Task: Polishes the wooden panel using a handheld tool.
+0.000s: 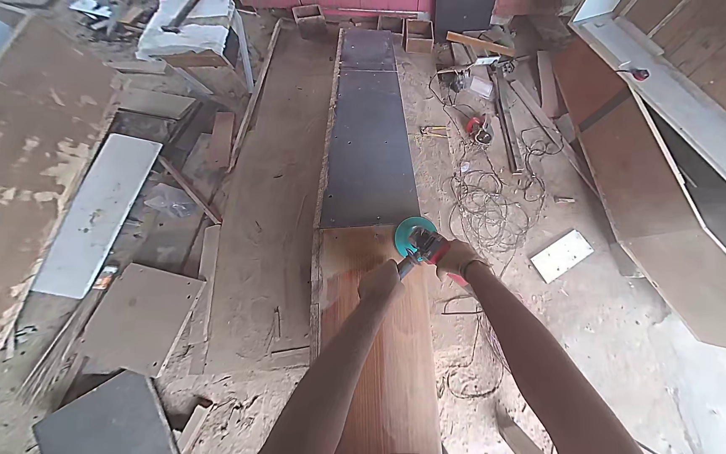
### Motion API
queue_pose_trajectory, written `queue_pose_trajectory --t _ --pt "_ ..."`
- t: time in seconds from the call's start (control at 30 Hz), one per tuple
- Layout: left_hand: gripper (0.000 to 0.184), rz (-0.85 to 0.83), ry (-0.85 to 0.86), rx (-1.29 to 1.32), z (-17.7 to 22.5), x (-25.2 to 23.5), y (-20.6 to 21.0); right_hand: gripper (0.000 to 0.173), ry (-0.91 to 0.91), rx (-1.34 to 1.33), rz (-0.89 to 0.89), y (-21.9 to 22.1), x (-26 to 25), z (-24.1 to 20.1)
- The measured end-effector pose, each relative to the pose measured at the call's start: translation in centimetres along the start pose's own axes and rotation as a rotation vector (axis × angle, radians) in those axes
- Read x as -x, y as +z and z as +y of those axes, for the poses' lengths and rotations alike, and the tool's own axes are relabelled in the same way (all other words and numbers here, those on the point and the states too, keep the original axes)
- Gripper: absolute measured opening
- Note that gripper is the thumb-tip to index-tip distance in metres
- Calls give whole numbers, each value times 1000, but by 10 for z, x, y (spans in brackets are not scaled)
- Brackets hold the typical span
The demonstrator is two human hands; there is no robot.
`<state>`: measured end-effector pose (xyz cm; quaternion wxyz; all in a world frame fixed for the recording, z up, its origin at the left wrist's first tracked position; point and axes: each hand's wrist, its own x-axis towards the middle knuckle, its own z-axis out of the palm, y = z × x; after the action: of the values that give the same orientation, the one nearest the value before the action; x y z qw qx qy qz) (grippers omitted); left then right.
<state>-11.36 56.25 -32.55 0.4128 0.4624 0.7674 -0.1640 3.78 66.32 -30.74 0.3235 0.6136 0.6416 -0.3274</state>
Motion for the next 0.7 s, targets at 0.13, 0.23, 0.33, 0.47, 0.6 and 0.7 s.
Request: queue_pose_trajectory --t 0.13,0.23,0.33,0.47,0.6,0.7 --pt "43 -10 -34 50 -37 17 26 63 -55 12 -29 28 17 -21" --pt "42 11 -54 91 -72 27 37 58 -105 27 -31 45 28 -47" --pt "42 1 -88 155 -101 39 46 59 -143 92 -46 56 40 -75" --pt "42 -62 -196 261 -135 68 86 61 -174 228 -99 91 65 -101" --pt "61 180 -152 421 -160 97 163 66 -240 294 -163 138 80 -98" --pt "49 64 -190 464 -162 113 179 66 -265 336 -190 156 88 -96"
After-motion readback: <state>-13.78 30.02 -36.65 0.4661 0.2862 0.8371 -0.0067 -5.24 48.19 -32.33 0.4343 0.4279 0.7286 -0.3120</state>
